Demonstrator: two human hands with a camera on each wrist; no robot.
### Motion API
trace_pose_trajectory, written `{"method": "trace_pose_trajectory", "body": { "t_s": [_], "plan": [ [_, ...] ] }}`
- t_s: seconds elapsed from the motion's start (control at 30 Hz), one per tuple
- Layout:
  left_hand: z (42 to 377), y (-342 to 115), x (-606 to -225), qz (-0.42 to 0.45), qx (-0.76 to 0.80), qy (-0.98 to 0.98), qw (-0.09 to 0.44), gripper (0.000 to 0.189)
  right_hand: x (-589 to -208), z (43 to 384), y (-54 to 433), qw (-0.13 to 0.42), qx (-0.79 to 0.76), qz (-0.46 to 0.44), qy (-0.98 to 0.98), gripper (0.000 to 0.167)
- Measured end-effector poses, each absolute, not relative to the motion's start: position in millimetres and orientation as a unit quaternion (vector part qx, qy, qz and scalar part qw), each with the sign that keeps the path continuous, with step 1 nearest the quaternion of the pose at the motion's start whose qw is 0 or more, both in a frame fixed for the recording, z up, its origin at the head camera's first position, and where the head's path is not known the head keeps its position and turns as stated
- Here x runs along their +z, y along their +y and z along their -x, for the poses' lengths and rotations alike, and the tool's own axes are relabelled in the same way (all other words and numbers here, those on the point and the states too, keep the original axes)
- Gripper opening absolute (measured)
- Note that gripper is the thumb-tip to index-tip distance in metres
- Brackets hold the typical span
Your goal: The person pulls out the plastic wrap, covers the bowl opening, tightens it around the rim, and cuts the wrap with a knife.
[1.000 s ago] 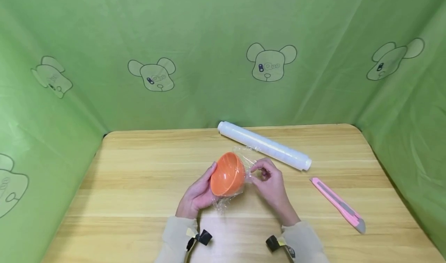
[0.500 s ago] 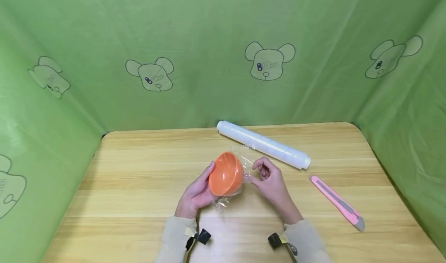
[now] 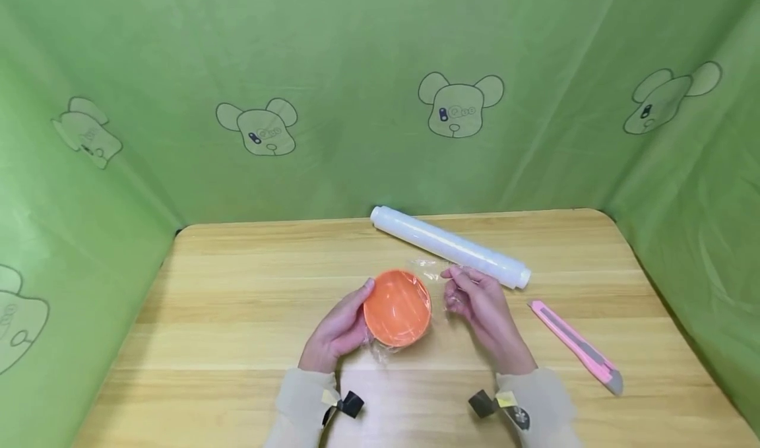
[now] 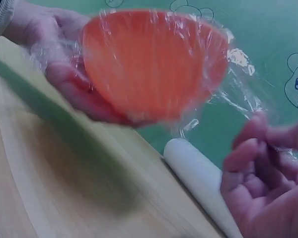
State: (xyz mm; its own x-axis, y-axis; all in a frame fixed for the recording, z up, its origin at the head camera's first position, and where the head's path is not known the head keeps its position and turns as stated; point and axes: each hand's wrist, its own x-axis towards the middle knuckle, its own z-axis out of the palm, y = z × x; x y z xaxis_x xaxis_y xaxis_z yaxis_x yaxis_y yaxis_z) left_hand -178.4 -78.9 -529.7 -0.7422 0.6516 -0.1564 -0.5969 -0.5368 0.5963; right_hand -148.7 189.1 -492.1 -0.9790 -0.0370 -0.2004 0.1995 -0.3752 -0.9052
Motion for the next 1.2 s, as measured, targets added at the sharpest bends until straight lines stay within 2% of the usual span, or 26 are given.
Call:
{"method": "trace_pose_trajectory", "body": {
  "t_s": [0.13, 0.37, 0.5, 0.63, 0.7, 0.93, 1.2],
  "plan": [
    [176.8, -80.5, -528.9, -0.043, 0.878, 0.352, 0.322, 0.050, -494.7, 151.8, 191.3, 0.035, -0.832, -0.118, 0.541, 0.021],
    [174.6, -75.7, -527.0, -0.085, 0.866, 0.374, 0.322, 0.040, -504.3, 155.9, 201.1, 0.051, -0.857, -0.126, 0.496, 0.023],
    [173.2, -74.0, -523.6, -0.111, 0.876, 0.350, 0.314, 0.044, -511.3, 154.5, 195.2, 0.100, -0.862, -0.108, 0.485, 0.020],
    [173.4, -74.0, -521.4, -0.110, 0.898, 0.303, 0.299, 0.050, -519.2, 151.6, 175.1, 0.171, -0.875, -0.074, 0.447, 0.013],
    [173.7, -74.6, -521.5, -0.103, 0.907, 0.281, 0.295, 0.051, -521.5, 149.4, 163.3, 0.190, -0.880, -0.065, 0.431, 0.013],
    [172.5, -75.3, -522.0, -0.048, 0.929, 0.230, 0.286, 0.040, -520.6, 141.9, 139.6, 0.188, -0.870, -0.077, 0.450, 0.022],
    [172.3, -75.7, -520.7, -0.031, 0.926, 0.202, 0.317, 0.042, -518.9, 138.8, 140.4, 0.239, -0.863, -0.056, 0.442, 0.019]
  ]
}}
